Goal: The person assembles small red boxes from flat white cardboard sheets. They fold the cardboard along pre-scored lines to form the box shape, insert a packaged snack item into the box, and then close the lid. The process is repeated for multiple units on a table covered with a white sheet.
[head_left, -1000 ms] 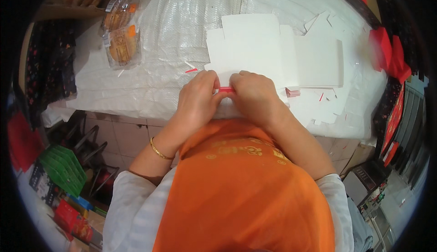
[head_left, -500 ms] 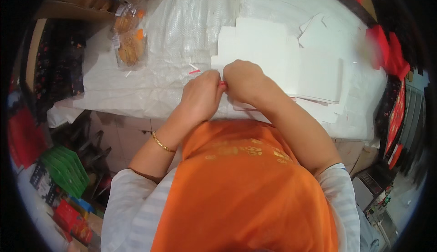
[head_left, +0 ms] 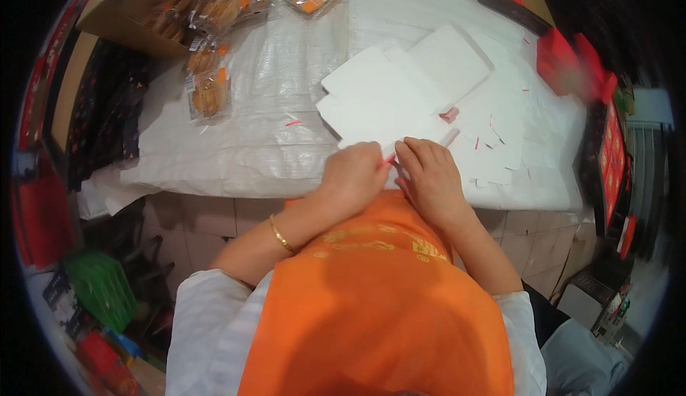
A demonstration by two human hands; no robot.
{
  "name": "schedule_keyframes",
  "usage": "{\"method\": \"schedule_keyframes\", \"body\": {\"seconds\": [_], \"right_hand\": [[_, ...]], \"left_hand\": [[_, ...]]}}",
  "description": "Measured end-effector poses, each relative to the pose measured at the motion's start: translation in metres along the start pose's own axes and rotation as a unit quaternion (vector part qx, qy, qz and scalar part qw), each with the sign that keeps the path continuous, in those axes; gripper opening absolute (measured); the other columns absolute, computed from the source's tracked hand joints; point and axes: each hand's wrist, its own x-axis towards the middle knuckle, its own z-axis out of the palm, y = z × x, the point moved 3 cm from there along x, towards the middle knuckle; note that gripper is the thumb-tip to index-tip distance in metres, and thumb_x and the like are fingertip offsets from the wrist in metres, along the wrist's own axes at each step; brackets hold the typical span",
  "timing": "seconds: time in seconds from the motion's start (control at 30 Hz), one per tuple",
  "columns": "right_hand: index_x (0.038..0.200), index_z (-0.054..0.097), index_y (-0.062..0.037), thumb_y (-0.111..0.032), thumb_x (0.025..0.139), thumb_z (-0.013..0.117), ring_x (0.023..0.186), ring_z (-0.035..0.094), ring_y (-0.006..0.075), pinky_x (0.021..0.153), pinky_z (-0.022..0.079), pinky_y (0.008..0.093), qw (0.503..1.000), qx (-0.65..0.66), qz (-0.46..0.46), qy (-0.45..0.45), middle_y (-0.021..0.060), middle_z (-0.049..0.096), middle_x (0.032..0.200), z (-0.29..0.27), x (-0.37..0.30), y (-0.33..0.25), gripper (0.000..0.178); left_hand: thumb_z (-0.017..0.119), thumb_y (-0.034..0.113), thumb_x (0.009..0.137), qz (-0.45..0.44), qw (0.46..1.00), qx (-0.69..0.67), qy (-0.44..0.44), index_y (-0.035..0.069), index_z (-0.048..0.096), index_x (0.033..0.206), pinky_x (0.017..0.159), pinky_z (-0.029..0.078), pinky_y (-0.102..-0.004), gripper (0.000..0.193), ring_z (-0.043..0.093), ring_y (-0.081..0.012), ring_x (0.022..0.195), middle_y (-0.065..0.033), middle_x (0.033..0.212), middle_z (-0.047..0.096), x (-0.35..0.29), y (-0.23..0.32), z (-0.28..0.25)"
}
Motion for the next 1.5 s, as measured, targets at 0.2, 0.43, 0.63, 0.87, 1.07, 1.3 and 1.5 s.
{"method": "schedule_keyframes", "body": {"seconds": [0.2,0.43,0.63,0.87,1.07,1.3,1.5], "right_hand": [[0.096,0.063,-0.0125,-0.007,0.072,0.075,0.103,0.061,0.0219,0.095,0.045,0.0396,0.997,0.027,-0.044,0.059,0.0013,0.063,0.103,0.007,-0.021,0.054,0.028],[0.092,0.062,-0.0136,-0.003,0.07,0.076,0.103,0.062,0.0174,0.099,0.042,0.0413,0.993,0.091,-0.036,0.072,-0.0015,0.065,0.106,-0.003,-0.017,0.069,0.028],[0.101,0.063,-0.0123,-0.001,0.072,0.072,0.108,0.061,0.0197,0.103,0.042,0.0449,0.995,0.087,-0.031,0.023,0.0009,0.064,0.112,-0.003,-0.019,0.079,0.033],[0.109,0.06,-0.0018,-0.006,0.079,0.062,0.11,0.057,0.0281,0.099,0.045,0.0431,0.999,0.021,0.037,0.002,0.0118,0.059,0.113,-0.006,-0.014,0.044,0.03],[0.106,0.059,-0.0025,-0.007,0.081,0.059,0.094,0.057,0.0277,0.085,0.047,0.0391,0.998,0.035,0.022,0.05,0.0107,0.055,0.099,0.018,-0.009,0.058,0.026],[0.089,0.055,-0.0056,-0.013,0.088,0.061,0.081,0.055,0.027,0.077,0.045,0.0396,0.998,0.027,0.029,0.039,0.0081,0.052,0.082,0.016,0.014,0.067,0.009],[0.084,0.054,-0.0059,-0.023,0.092,0.065,0.069,0.058,0.0313,0.066,0.047,0.0433,0.992,0.075,0.088,-0.044,0.0108,0.056,0.074,0.012,0.033,0.08,0.022]], "left_hand": [[0.076,0.011,0.073,0.267,0.96,0.078,-0.018,0.008,0.064,0.103,0.087,0.05,-0.0442,0.033,0.062,-0.0326,0.103,-0.0118,0.115,0.063,-0.003,0.003,-0.015],[0.071,0.0,0.07,0.37,0.905,0.193,0.084,0.003,0.063,0.12,0.1,0.046,-0.0413,0.051,0.059,-0.0288,0.117,-0.0118,0.129,0.061,0.019,-0.017,-0.03],[0.067,0.003,0.075,0.434,0.877,0.193,0.068,-0.001,0.064,0.114,0.087,0.053,-0.0358,0.04,0.064,-0.0246,0.1,-0.0093,0.11,0.063,0.035,-0.019,-0.008],[0.067,0.008,0.075,0.436,0.873,0.214,0.046,-0.003,0.065,0.111,0.082,0.053,-0.0341,0.038,0.064,-0.0238,0.095,-0.0098,0.104,0.061,0.043,-0.009,0.005],[0.072,0.006,0.069,0.41,0.893,0.187,0.015,0.0,0.065,0.106,0.077,0.055,-0.0346,0.039,0.066,-0.0249,0.09,-0.0094,0.1,0.063,0.058,-0.004,0.004],[0.077,0.007,0.072,0.363,0.922,0.133,0.032,0.006,0.061,0.091,0.061,0.051,-0.0354,0.024,0.062,-0.0253,0.073,-0.0066,0.082,0.062,0.089,-0.002,0.003],[0.076,0.014,0.08,0.286,0.95,0.116,-0.049,0.006,0.053,0.088,0.064,0.05,-0.0414,0.026,0.061,-0.0315,0.073,-0.0111,0.079,0.058,0.106,0.001,0.001]]}}
